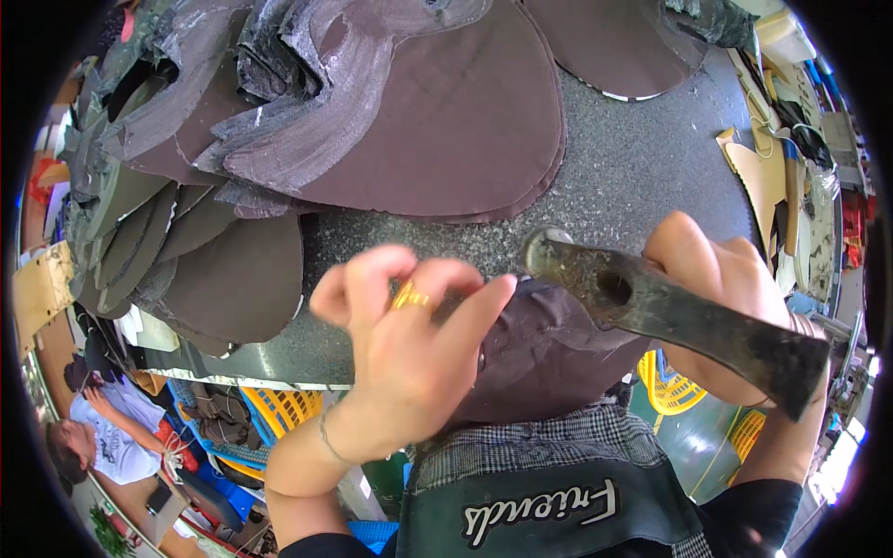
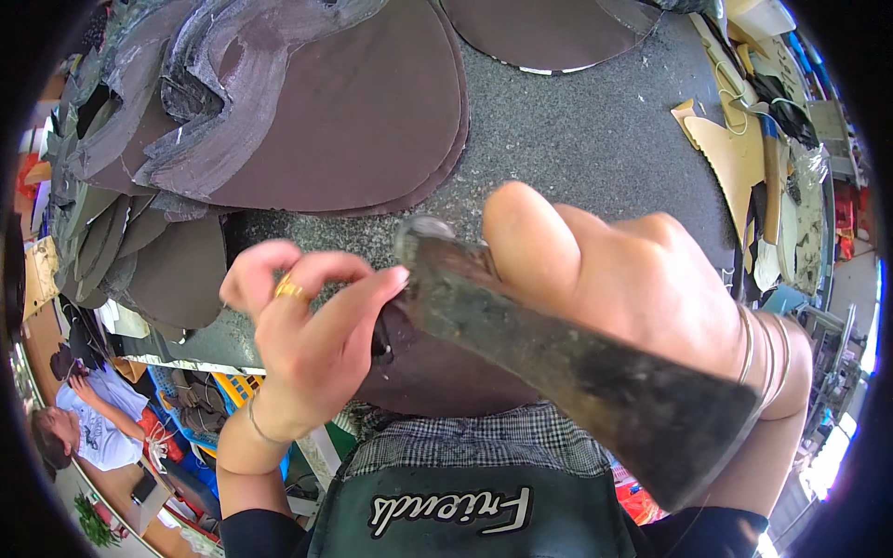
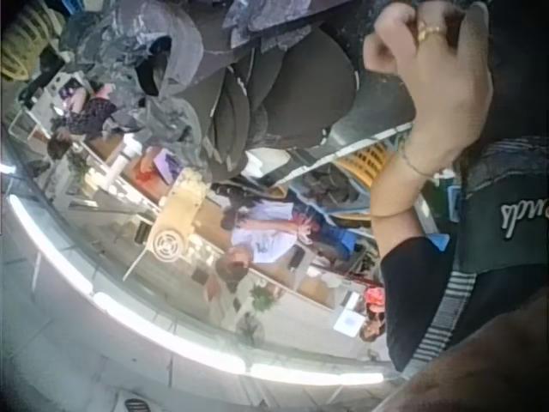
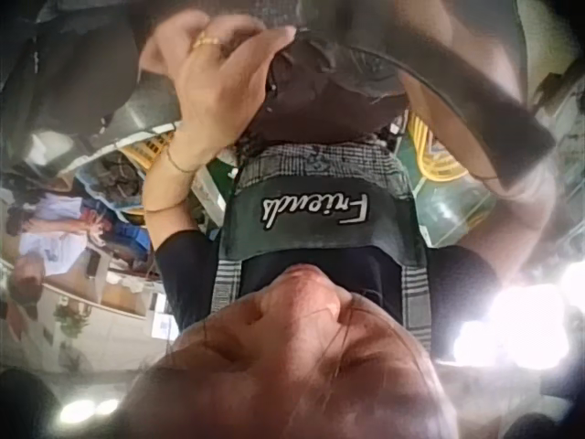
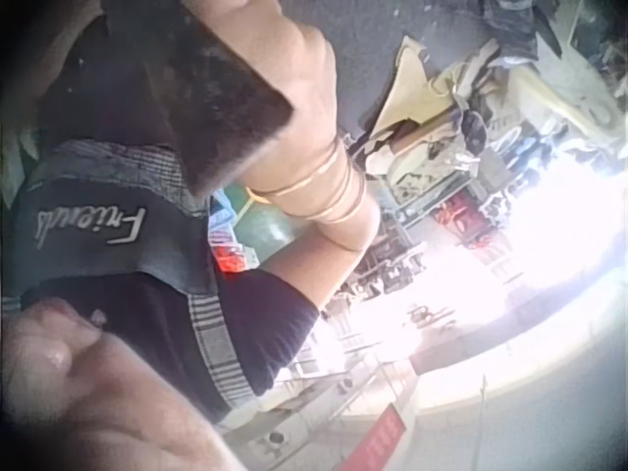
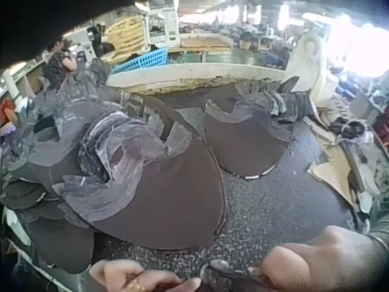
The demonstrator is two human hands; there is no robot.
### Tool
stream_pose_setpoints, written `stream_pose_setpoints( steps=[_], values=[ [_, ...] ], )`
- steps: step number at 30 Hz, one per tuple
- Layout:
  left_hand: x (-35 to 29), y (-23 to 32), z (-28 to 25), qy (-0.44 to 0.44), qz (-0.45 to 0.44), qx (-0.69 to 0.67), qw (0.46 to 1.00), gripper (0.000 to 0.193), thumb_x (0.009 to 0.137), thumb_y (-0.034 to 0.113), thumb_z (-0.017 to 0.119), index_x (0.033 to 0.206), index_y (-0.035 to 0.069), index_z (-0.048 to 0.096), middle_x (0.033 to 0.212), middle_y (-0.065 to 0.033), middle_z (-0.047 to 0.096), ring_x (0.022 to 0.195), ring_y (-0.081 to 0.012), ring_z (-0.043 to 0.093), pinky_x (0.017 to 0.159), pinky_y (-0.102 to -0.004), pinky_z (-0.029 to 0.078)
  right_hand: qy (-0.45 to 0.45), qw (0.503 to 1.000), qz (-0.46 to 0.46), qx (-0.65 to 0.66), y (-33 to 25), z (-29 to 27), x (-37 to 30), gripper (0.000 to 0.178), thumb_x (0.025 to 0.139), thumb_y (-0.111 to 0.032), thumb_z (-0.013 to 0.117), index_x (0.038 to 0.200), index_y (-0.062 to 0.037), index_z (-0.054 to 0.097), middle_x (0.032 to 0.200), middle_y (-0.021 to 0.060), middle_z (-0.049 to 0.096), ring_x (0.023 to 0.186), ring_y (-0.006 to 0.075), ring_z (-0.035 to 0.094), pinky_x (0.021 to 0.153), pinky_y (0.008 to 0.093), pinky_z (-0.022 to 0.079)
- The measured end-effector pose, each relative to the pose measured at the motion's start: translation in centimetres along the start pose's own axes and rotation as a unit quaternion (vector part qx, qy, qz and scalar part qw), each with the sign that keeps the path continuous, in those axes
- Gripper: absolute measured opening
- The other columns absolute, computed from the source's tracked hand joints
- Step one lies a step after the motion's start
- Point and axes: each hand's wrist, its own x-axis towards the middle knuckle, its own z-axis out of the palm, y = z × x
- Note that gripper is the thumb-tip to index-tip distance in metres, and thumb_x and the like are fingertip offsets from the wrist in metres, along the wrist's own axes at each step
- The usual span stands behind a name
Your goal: The person folds the glued edges of leather pieces by hand and flattens them using a hammer.
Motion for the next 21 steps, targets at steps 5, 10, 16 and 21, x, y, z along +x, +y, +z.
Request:
stream_pose_setpoints(
  steps=[5, 10, 16, 21],
  values=[
    [0.5, -1.2, 1.0, -0.019, -0.057, -0.107, 0.992, 0.038, 0.062, 0.012, 0.085, 0.099, 0.019, 0.075, 0.081, 0.0074, 0.062, 0.087, -0.0204, 0.047, 0.083, -0.0354, 0.03, 0.0, 1.0, -0.01, 0.028, 3.2, 2.5, -2.3, 0.024, 0.078, -0.016, 0.066, 0.096, -0.0049, 0.054, 0.064, 0.0082, 0.047, 0.047, 0.0263, 0.057, 0.04, 0.0373, 0.047],
    [-0.6, -0.8, 0.9, 0.003, 0.01, 0.015, 1.0, 0.033, 0.062, 0.016, 0.084, 0.093, 0.023, 0.076, 0.083, 0.0096, 0.059, 0.092, -0.0215, 0.041, 0.084, -0.0368, 0.027, -0.018, 0.998, -0.044, 0.047, 3.6, 1.6, -0.9, 0.023, 0.078, -0.003, 0.062, 0.093, -0.0019, 0.045, 0.068, 0.0146, 0.049, 0.055, 0.0359, 0.056, 0.049, 0.0415, 0.044],
    [-0.7, -0.7, 0.8, 0.005, 0.035, 0.044, 0.998, 0.035, 0.061, 0.017, 0.085, 0.095, 0.022, 0.076, 0.082, 0.0097, 0.054, 0.096, -0.0234, 0.038, 0.084, -0.0382, 0.025, -0.07, 0.997, -0.015, 0.025, 2.5, 1.3, -0.6, 0.025, 0.077, -0.004, 0.063, 0.095, -0.0039, 0.045, 0.068, 0.0128, 0.052, 0.055, 0.0357, 0.058, 0.049, 0.0413, 0.046],
    [-1.3, -0.6, 1.1, 0.018, 0.029, 0.061, 0.998, 0.034, 0.062, 0.016, 0.085, 0.094, 0.021, 0.076, 0.081, 0.0093, 0.054, 0.096, -0.0238, 0.037, 0.084, -0.0378, 0.025, -0.042, 0.999, -0.003, 0.029, 2.1, 0.1, 0.3, 0.025, 0.076, -0.001, 0.065, 0.092, -0.0034, 0.046, 0.064, 0.0151, 0.054, 0.053, 0.0368, 0.058, 0.05, 0.042, 0.047]
  ],
)
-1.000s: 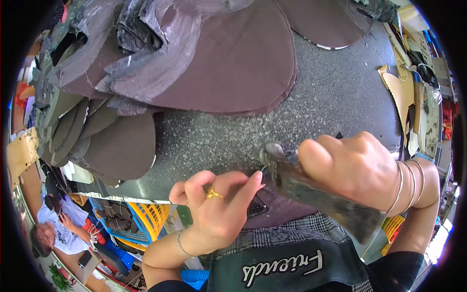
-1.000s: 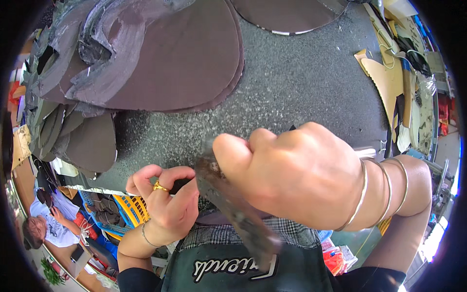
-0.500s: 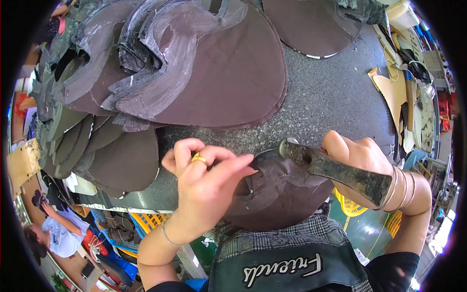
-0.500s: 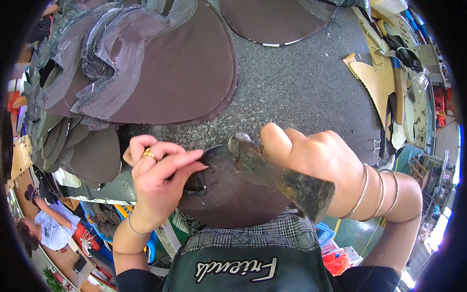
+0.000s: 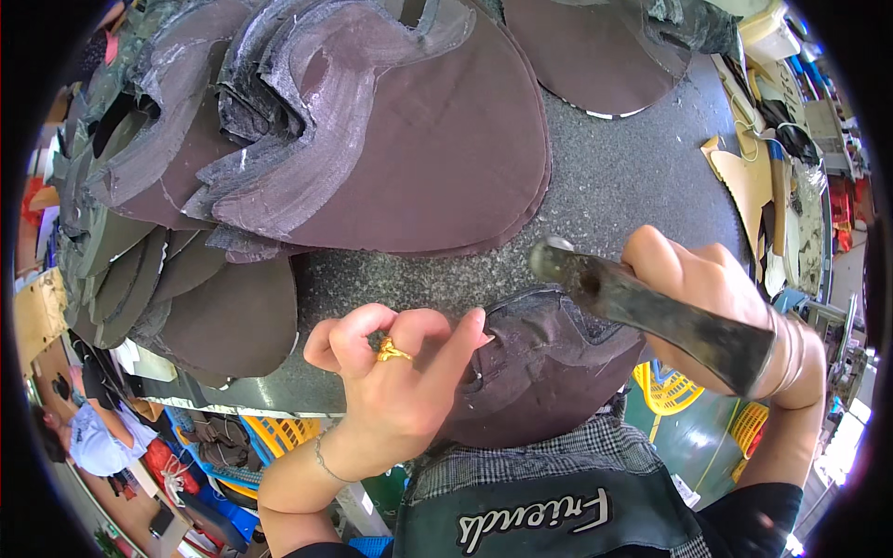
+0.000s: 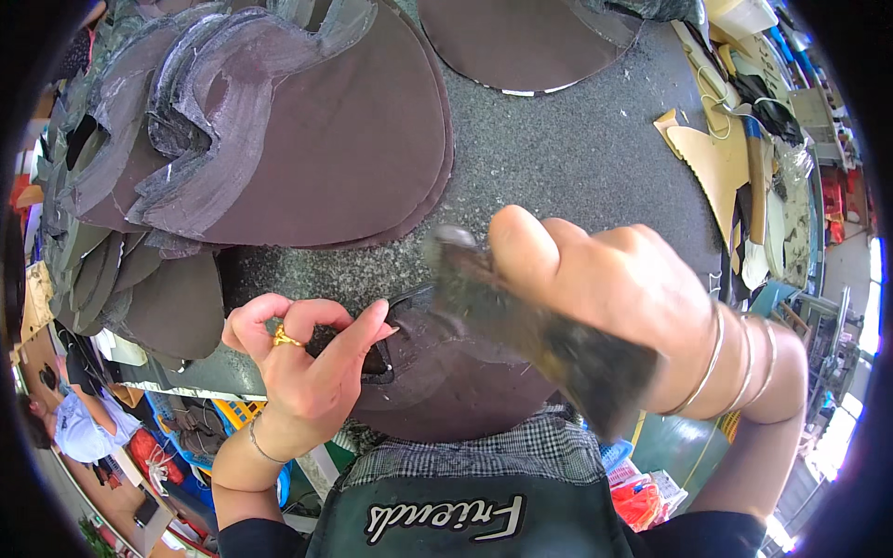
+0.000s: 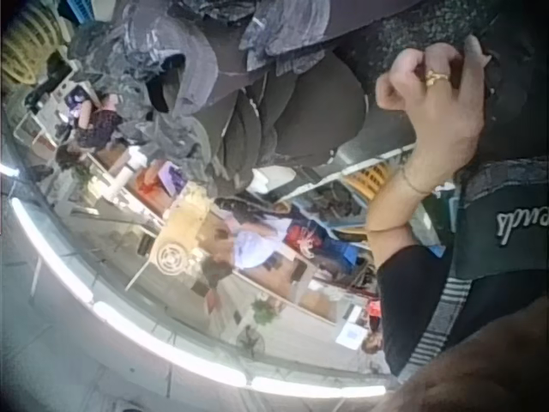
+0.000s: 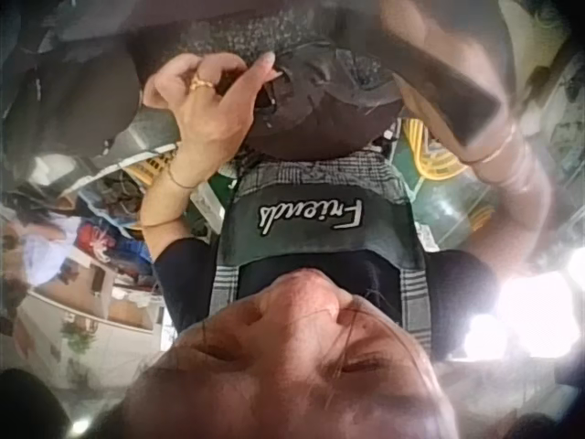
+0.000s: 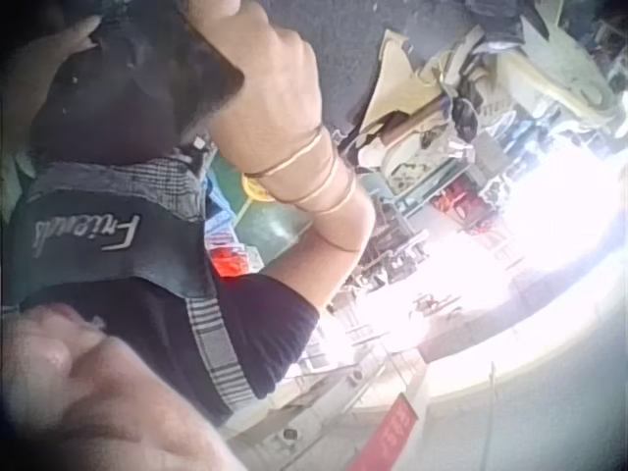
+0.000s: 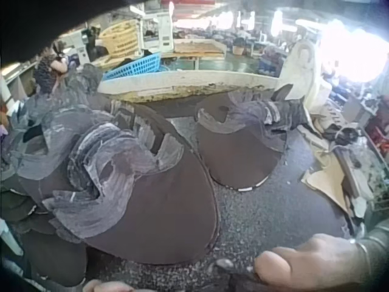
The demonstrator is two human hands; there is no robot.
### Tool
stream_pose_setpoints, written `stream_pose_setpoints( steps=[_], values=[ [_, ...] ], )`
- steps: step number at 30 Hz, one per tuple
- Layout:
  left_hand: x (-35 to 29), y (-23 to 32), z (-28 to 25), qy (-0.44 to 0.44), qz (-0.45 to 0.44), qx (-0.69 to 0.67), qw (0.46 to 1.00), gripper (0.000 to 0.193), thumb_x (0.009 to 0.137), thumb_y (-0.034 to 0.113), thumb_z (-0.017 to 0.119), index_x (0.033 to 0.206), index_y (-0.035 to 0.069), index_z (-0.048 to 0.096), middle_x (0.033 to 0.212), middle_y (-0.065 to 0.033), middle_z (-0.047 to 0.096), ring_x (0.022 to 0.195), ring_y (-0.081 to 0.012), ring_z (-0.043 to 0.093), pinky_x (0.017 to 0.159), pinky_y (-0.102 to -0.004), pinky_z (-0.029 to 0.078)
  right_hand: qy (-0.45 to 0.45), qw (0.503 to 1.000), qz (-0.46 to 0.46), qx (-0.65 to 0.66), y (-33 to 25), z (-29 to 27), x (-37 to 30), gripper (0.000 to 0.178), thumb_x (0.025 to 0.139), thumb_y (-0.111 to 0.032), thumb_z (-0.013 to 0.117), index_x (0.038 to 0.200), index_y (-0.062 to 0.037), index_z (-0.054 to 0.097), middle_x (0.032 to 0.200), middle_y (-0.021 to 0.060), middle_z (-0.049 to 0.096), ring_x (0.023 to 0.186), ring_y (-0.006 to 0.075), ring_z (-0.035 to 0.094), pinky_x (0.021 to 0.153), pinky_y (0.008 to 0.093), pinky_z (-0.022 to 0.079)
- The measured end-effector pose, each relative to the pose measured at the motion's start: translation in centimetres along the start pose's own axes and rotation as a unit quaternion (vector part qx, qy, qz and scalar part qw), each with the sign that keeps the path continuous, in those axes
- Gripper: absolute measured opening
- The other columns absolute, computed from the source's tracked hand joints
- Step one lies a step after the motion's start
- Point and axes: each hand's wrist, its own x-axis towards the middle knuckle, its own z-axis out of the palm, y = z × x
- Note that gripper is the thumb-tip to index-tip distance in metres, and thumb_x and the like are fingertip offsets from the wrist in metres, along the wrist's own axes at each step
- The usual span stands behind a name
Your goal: The person folds the glued edges of leather pieces by hand and flattens them using a hammer.
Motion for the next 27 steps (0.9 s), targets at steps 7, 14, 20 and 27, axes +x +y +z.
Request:
stream_pose_setpoints(
  steps=[7, 14, 20, 27],
  values=[
    [-0.7, -0.1, -0.2, -0.016, -0.097, -0.094, 0.991, 0.036, 0.064, 0.019, 0.086, 0.098, 0.019, 0.076, 0.08, 0.0093, 0.056, 0.094, -0.0209, 0.041, 0.083, -0.0374, 0.027, 0.05, 0.996, -0.055, -0.04, 0.5, 2.6, -0.1, 0.027, 0.081, -0.02, 0.067, 0.093, -0.0042, 0.048, 0.064, 0.0094, 0.052, 0.046, 0.0259, 0.058, 0.037, 0.035, 0.046],
    [-1.3, 0.5, 0.1, 0.016, -0.062, -0.05, 0.997, 0.031, 0.065, 0.02, 0.083, 0.095, 0.02, 0.074, 0.082, 0.0108, 0.059, 0.093, -0.0219, 0.041, 0.082, -0.04, 0.025, 0.095, 0.99, -0.073, -0.075, -0.1, 3.7, 1.1, 0.023, 0.081, -0.017, 0.066, 0.085, -0.006, 0.046, 0.057, 0.0062, 0.049, 0.041, 0.0216, 0.056, 0.035, 0.0322, 0.045],
    [-1.3, 0.6, -0.1, 0.012, -0.062, -0.046, 0.997, 0.029, 0.066, 0.026, 0.079, 0.094, 0.022, 0.073, 0.081, 0.0123, 0.056, 0.093, -0.0227, 0.04, 0.079, -0.0423, 0.022, 0.022, 0.994, -0.071, -0.074, -1.1, 2.9, 1.9, 0.024, 0.084, -0.019, 0.066, 0.087, -0.0029, 0.048, 0.066, 0.009, 0.05, 0.048, 0.0275, 0.058, 0.04, 0.0369, 0.044],
    [-2.1, 1.6, -0.7, -0.009, -0.088, 0.028, 0.996, 0.029, 0.068, 0.029, 0.082, 0.094, 0.019, 0.073, 0.085, 0.0116, 0.055, 0.09, -0.0231, 0.04, 0.076, -0.0438, 0.021, 0.037, 0.996, -0.073, -0.046, -0.8, 2.6, 1.9, 0.026, 0.084, -0.019, 0.066, 0.088, -0.0027, 0.046, 0.065, 0.011, 0.05, 0.049, 0.0293, 0.058, 0.04, 0.0376, 0.044]
  ],
)
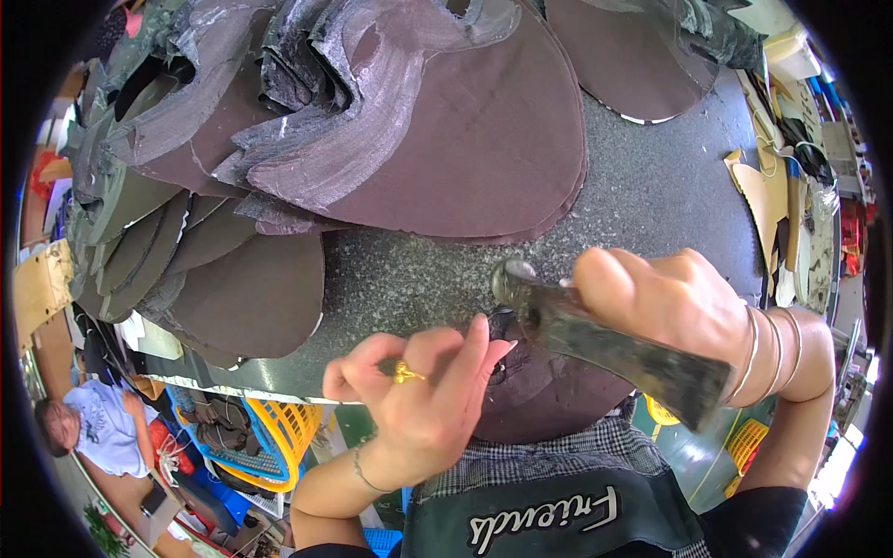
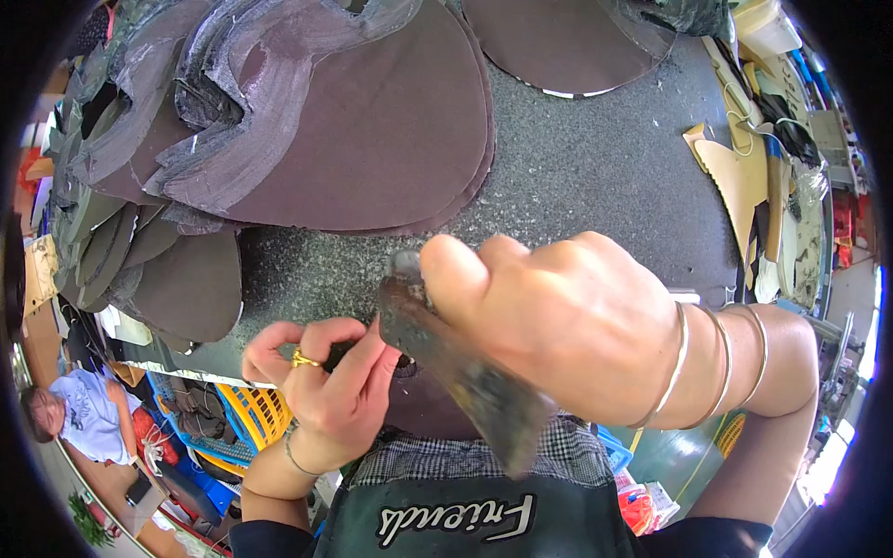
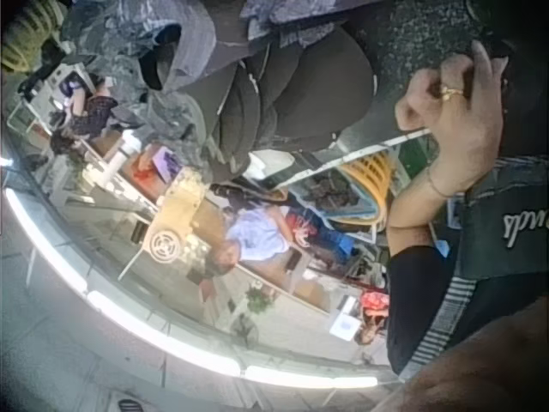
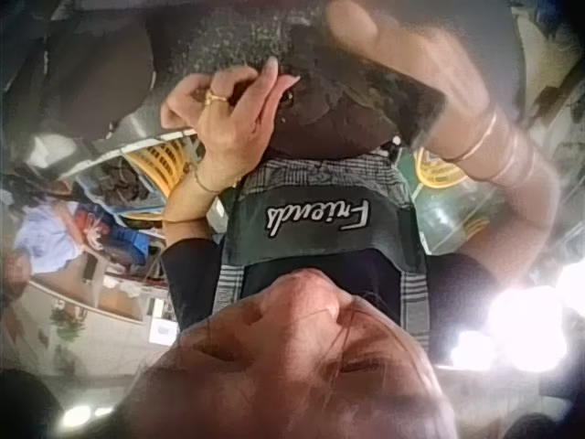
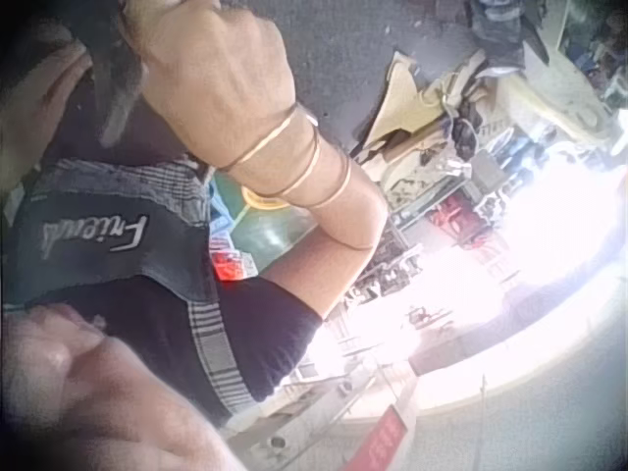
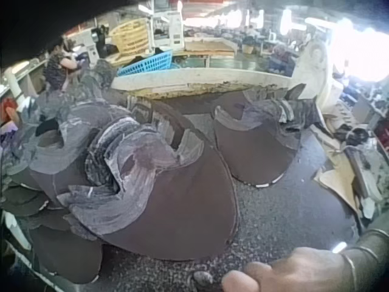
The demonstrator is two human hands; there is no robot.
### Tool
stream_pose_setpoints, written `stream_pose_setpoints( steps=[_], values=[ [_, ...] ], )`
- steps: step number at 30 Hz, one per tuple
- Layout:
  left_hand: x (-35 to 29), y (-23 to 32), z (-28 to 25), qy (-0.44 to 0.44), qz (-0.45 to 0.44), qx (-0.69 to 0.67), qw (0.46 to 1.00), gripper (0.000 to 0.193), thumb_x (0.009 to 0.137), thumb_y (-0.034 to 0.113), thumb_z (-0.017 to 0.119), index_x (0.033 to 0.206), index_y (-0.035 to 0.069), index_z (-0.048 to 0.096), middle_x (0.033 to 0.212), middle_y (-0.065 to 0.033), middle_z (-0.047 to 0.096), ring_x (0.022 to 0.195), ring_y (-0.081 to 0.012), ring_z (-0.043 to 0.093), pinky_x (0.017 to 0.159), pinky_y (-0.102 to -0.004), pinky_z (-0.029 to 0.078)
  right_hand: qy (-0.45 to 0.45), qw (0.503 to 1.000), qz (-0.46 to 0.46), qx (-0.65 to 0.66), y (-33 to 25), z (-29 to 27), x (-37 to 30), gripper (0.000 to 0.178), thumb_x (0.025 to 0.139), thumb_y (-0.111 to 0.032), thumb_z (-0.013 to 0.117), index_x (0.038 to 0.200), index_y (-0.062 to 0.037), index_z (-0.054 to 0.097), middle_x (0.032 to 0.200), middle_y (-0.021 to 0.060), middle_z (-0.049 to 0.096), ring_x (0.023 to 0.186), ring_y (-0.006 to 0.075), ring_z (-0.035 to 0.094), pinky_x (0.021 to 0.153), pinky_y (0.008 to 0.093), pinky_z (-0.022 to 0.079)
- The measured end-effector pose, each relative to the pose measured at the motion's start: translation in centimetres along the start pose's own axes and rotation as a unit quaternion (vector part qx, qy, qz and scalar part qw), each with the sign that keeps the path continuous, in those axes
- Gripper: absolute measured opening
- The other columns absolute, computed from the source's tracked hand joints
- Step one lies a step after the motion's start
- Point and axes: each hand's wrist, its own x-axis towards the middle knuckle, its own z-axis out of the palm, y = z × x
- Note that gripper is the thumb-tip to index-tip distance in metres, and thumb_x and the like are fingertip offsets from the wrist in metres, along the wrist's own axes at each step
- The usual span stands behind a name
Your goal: The person folds the glued edges of leather pieces by hand and flattens them using a hammer.
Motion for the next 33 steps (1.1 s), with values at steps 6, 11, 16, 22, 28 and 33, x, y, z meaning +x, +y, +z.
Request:
stream_pose_setpoints(
  steps=[6, 11, 16, 22, 28, 33],
  values=[
    [-0.3, 0.3, 0.8, 0.022, -0.023, -0.092, 0.995, 0.026, 0.07, 0.021, 0.081, 0.094, 0.017, 0.073, 0.086, 0.0095, 0.053, 0.088, -0.0236, 0.04, 0.073, -0.0451, 0.021, 0.01, 0.999, -0.003, -0.034, -0.3, 0.3, 0.0, 0.025, 0.083, -0.018, 0.065, 0.086, -0.0032, 0.046, 0.064, 0.0105, 0.05, 0.048, 0.0295, 0.057, 0.041, 0.0376, 0.044],
    [-0.1, 0.9, 0.2, 0.003, -0.022, -0.061, 0.998, 0.021, 0.072, 0.019, 0.079, 0.092, 0.017, 0.072, 0.086, 0.0088, 0.054, 0.086, -0.0236, 0.041, 0.072, -0.0446, 0.022, -0.014, 0.999, -0.011, -0.042, -0.5, 0.3, 0.2, 0.025, 0.081, -0.018, 0.067, 0.083, -0.0048, 0.046, 0.062, 0.0081, 0.048, 0.047, 0.0274, 0.057, 0.039, 0.0368, 0.044],
    [-0.2, 1.1, 0.2, 0.008, 0.009, 0.006, 1.0, 0.02, 0.07, 0.016, 0.076, 0.089, 0.016, 0.071, 0.087, 0.0079, 0.054, 0.088, -0.0238, 0.041, 0.071, -0.0448, 0.022, 0.001, 0.993, -0.079, -0.092, -0.2, 0.1, 0.9, 0.026, 0.077, -0.02, 0.069, 0.082, -0.007, 0.047, 0.06, 0.0058, 0.047, 0.042, 0.0221, 0.054, 0.036, 0.0338, 0.043],
    [-0.5, 1.1, -0.4, 0.018, -0.001, -0.043, 0.999, 0.022, 0.063, 0.014, 0.073, 0.085, 0.016, 0.071, 0.089, 0.0065, 0.055, 0.092, -0.0237, 0.043, 0.074, -0.0448, 0.023, -0.025, 0.989, -0.101, -0.11, -1.3, -0.6, 1.7, 0.025, 0.077, -0.021, 0.067, 0.082, -0.0079, 0.047, 0.059, 0.0043, 0.047, 0.041, 0.021, 0.053, 0.036, 0.0323, 0.043],
    [-3.2, 2.3, 1.0, -0.001, -0.015, -0.107, 0.994, 0.021, 0.059, 0.017, 0.072, 0.079, 0.021, 0.069, 0.095, 0.0028, 0.057, 0.095, -0.0246, 0.045, 0.076, -0.0465, 0.024, 0.02, 0.989, -0.133, -0.054, -1.3, -0.2, 1.9, 0.023, 0.076, -0.02, 0.066, 0.083, -0.0085, 0.047, 0.06, 0.0051, 0.049, 0.043, 0.0205, 0.055, 0.035, 0.0325, 0.042],
    [-1.4, 2.2, 0.1, -0.005, 0.046, -0.044, 0.998, 0.026, 0.063, 0.02, 0.081, 0.088, 0.023, 0.071, 0.094, 0.0003, 0.05, 0.093, -0.0259, 0.042, 0.075, -0.0445, 0.025, -0.003, 0.997, -0.063, -0.054, 0.6, -1.8, -0.1, 0.03, 0.075, -0.021, 0.067, 0.091, -0.0059, 0.047, 0.063, 0.0081, 0.052, 0.049, 0.0295, 0.058, 0.043, 0.0381, 0.046]
  ],
)
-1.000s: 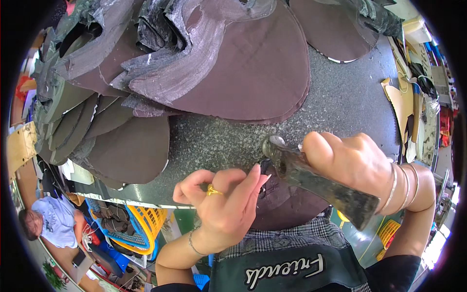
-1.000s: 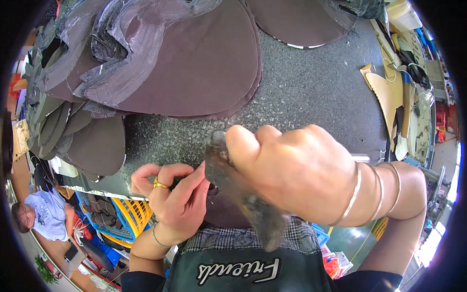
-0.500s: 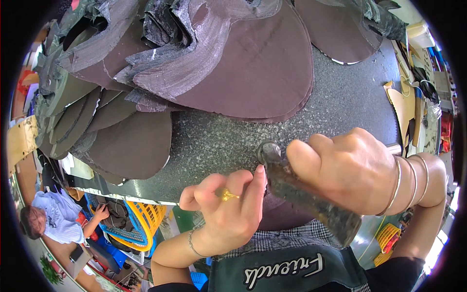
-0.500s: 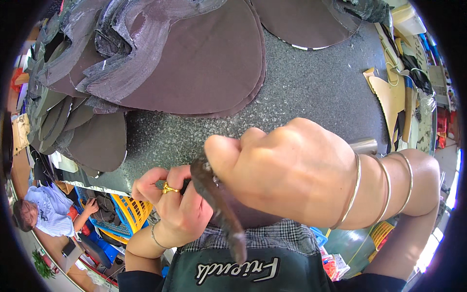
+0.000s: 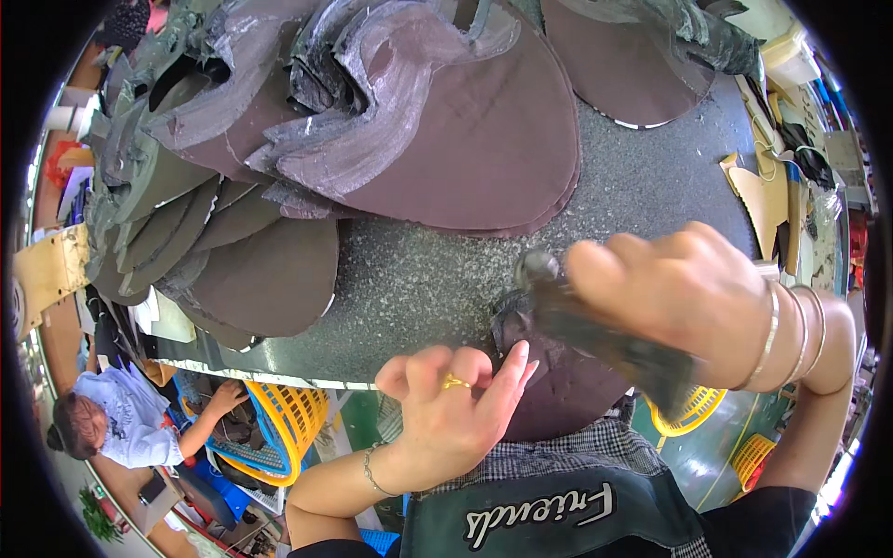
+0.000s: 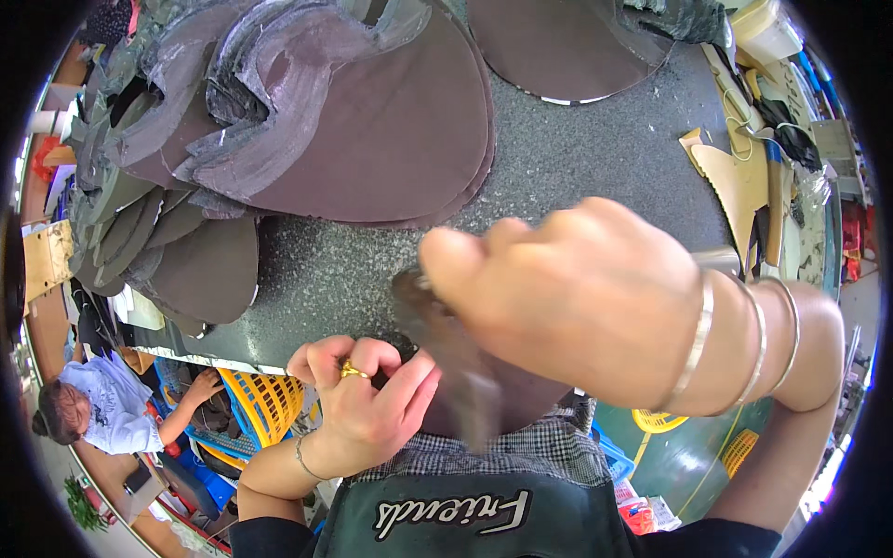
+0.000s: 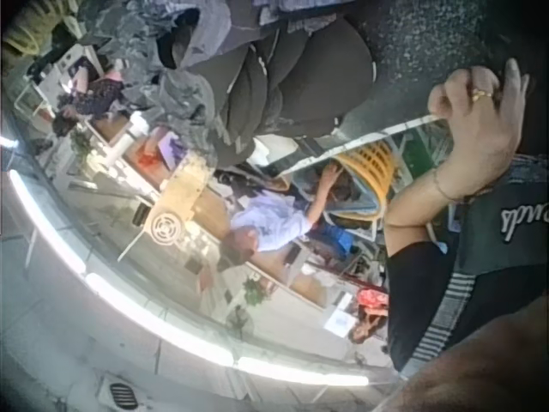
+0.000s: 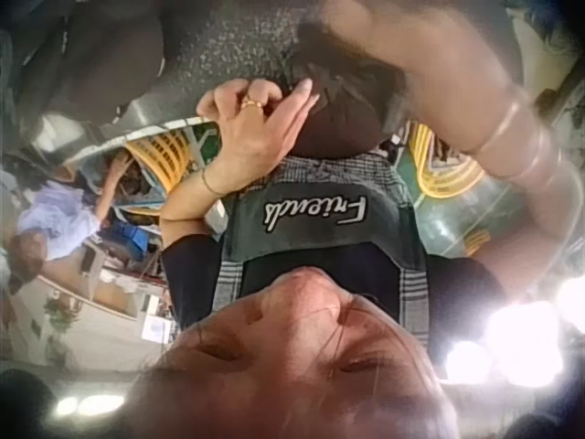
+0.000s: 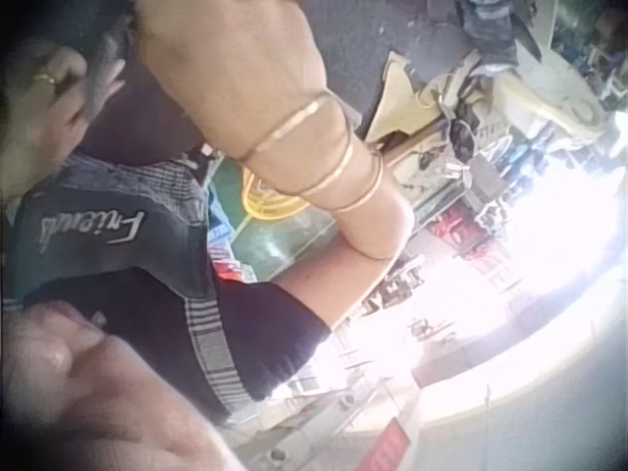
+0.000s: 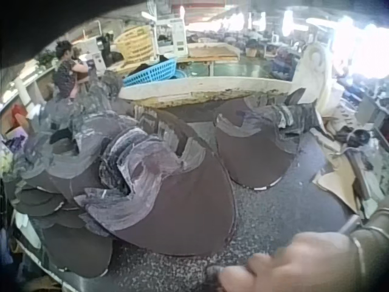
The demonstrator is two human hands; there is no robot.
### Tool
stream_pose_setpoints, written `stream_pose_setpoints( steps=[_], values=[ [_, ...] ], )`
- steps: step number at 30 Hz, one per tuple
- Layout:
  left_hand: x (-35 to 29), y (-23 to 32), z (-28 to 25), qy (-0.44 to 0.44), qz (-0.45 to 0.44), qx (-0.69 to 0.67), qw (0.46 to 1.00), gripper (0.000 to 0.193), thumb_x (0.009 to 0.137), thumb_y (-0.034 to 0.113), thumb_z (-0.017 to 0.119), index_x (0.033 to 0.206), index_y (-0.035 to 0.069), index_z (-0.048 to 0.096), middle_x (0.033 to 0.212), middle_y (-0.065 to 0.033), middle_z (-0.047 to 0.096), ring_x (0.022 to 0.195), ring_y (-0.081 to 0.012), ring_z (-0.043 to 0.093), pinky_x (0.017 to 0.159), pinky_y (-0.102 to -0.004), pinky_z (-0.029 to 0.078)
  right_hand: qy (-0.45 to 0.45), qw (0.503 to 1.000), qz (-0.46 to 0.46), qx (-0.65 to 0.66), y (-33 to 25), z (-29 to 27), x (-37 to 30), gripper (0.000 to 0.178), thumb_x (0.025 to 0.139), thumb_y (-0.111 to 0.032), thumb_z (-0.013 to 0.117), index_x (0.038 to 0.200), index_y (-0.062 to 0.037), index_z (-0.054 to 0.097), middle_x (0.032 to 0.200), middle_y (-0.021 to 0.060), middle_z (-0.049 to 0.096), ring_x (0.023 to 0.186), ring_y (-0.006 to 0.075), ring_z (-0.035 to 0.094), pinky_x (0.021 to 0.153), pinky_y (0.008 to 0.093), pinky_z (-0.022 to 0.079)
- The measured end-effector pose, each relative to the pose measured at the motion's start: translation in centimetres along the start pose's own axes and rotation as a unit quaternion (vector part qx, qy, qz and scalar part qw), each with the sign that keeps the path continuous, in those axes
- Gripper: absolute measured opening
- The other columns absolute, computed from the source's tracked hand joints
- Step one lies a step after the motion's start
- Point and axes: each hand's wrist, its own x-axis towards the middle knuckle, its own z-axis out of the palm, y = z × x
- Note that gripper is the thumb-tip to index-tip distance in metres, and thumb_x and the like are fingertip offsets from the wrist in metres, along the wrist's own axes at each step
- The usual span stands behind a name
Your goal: The person folds the glued edges of leather pieces by hand and flattens them using a hammer.
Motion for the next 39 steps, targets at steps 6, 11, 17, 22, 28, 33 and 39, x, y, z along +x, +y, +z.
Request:
stream_pose_setpoints(
  steps=[6, 11, 17, 22, 28, 33, 39],
  values=[
    [5.6, 0.6, -0.3, -0.064, -0.031, -0.084, 0.994, 0.027, 0.07, 0.018, 0.083, 0.074, 0.01, 0.058, 0.097, -0.0079, 0.056, 0.101, -0.0332, 0.048, 0.09, -0.0454, 0.035, -0.012, 0.995, 0.069, 0.066, 1.2, 2.0, -6.4, 0.022, 0.077, -0.008, 0.063, 0.093, -0.0065, 0.047, 0.059, 0.0078, 0.054, 0.05, 0.026, 0.062, 0.042, 0.0385, 0.047],
    [10.7, -1.6, -1.3, -0.036, 0.064, -0.172, 0.982, 0.024, 0.064, -0.005, 0.075, 0.075, 0.005, 0.055, 0.084, -0.0096, 0.051, 0.084, -0.0293, 0.054, 0.073, -0.0383, 0.045, 0.196, 0.963, 0.148, 0.108, 2.6, 0.0, -9.6, 0.02, 0.084, -0.004, 0.065, 0.101, -0.0007, 0.056, 0.061, 0.005, 0.05, 0.052, 0.0209, 0.055, 0.05, 0.0321, 0.043],
    [21.1, -3.0, -1.8, 0.117, 0.112, 0.273, 0.948, 0.056, 0.067, 0.007, 0.077, 0.12, 0.013, 0.06, 0.127, -0.0112, 0.053, 0.124, -0.0337, 0.045, 0.1, -0.0513, 0.034, 0.422, 0.875, 0.236, 0.023, 11.2, -1.4, -10.8, 0.028, 0.092, -0.014, 0.062, 0.115, 0.0007, 0.061, 0.09, 0.0202, 0.064, 0.08, 0.0298, 0.066, 0.075, 0.0364, 0.05],
    [23.0, 3.7, 7.5, 0.004, 0.192, 0.138, 0.972, 0.06, 0.078, 0.017, 0.071, 0.125, -0.013, 0.048, 0.123, -0.0302, 0.056, 0.118, -0.0419, 0.055, 0.1, -0.053, 0.044, 0.417, 0.872, 0.233, -0.104, 20.8, -3.5, -4.0, 0.027, 0.089, -0.014, 0.058, 0.11, 0.003, 0.058, 0.097, 0.0278, 0.065, 0.091, 0.0436, 0.064, 0.08, 0.0486, 0.051],
    [24.8, 3.6, 4.0, 0.025, 0.213, 0.018, 0.977, 0.008, 0.08, -0.002, 0.056, 0.085, 0.003, 0.052, 0.078, -0.0124, 0.06, 0.068, -0.0251, 0.066, 0.058, -0.0324, 0.055, 0.275, 0.896, 0.321, -0.135, 26.5, -2.6, -2.2, 0.022, 0.087, -0.009, 0.055, 0.104, 0.004, 0.049, 0.087, 0.0281, 0.066, 0.083, 0.0454, 0.066, 0.073, 0.0496, 0.054],
    [14.6, 8.1, -0.6, -0.237, 0.323, -0.057, 0.915, 0.038, 0.07, 0.012, 0.069, 0.103, -0.005, 0.064, 0.097, -0.0133, 0.065, 0.094, -0.0255, 0.064, 0.083, -0.036, 0.052, 0.289, 0.896, 0.309, -0.134, 27.4, -2.1, -2.2, 0.029, 0.089, -0.02, 0.061, 0.102, 0.0043, 0.055, 0.087, 0.0269, 0.063, 0.085, 0.0463, 0.061, 0.074, 0.0479, 0.053],
    [23.4, 4.8, 5.2, -0.12, 0.147, -0.123, 0.974, 0.054, 0.078, 0.018, 0.077, 0.121, -0.003, 0.052, 0.101, -0.0204, 0.06, 0.099, -0.0363, 0.057, 0.085, -0.0443, 0.046, 0.309, 0.823, 0.393, 0.269, 20.3, -4.7, -3.2, 0.038, 0.092, -0.03, 0.064, 0.098, 0.0059, 0.055, 0.079, 0.0166, 0.066, 0.069, 0.0242, 0.068, 0.06, 0.032, 0.056]
  ],
)
